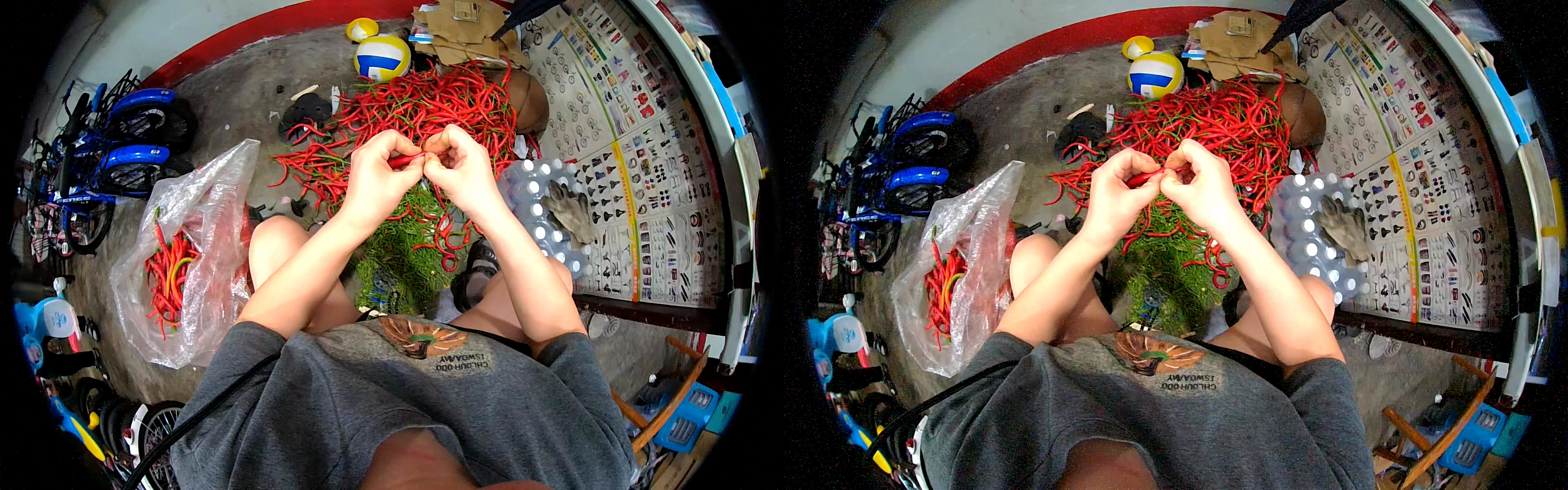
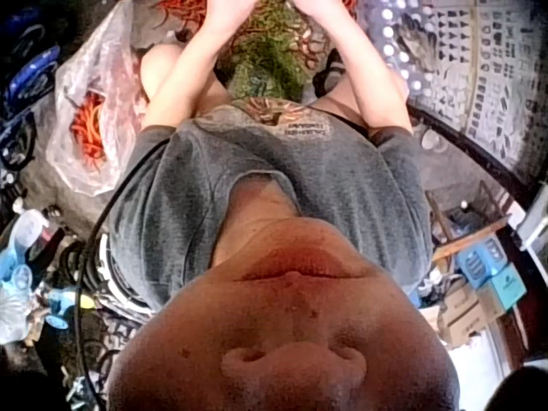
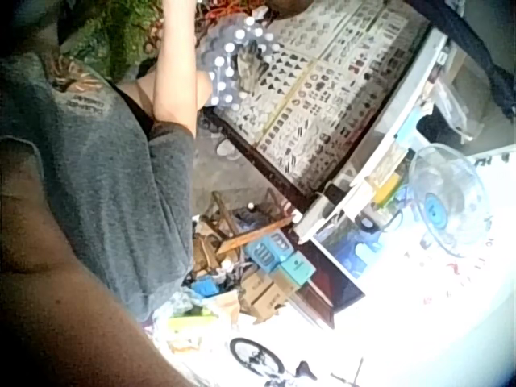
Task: The person sorts red peppers by hand, picking up bunches from a pile on the floor and placing them into a large plastic bag.
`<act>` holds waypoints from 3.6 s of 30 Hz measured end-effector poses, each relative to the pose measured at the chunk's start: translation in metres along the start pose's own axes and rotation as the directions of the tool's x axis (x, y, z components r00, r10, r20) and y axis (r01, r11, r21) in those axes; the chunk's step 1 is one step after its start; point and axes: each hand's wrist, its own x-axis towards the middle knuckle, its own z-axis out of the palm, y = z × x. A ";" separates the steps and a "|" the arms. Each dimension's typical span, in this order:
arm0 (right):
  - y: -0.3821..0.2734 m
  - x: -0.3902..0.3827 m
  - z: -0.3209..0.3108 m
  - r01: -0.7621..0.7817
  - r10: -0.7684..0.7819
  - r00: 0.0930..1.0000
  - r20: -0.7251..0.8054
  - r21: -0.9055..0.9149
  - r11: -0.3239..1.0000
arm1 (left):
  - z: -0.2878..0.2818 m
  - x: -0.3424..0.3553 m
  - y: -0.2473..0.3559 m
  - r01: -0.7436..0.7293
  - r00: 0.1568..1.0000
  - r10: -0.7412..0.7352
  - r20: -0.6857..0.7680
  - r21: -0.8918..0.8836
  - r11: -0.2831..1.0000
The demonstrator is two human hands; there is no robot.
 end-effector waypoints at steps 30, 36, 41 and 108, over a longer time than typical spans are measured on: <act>-0.016 0.001 -0.013 0.256 -0.214 0.967 0.140 -0.508 0.823 | -0.233 -0.094 0.165 0.107 0.928 -0.339 0.155 0.760 0.641; -0.013 0.004 -0.008 0.309 -0.249 0.951 0.182 -0.564 0.766 | -0.320 -0.137 0.124 0.303 0.851 -0.525 -0.018 0.833 0.463; -0.010 0.001 -0.003 0.328 -0.221 0.944 0.245 -0.613 0.719 | -0.374 -0.137 0.068 0.191 0.981 -0.021 -0.193 0.979 -0.075; -0.042 -0.035 -0.077 0.136 -0.133 0.989 0.060 -0.709 0.692 | -0.159 0.068 -0.251 -0.142 0.645 -0.748 0.158 0.986 0.086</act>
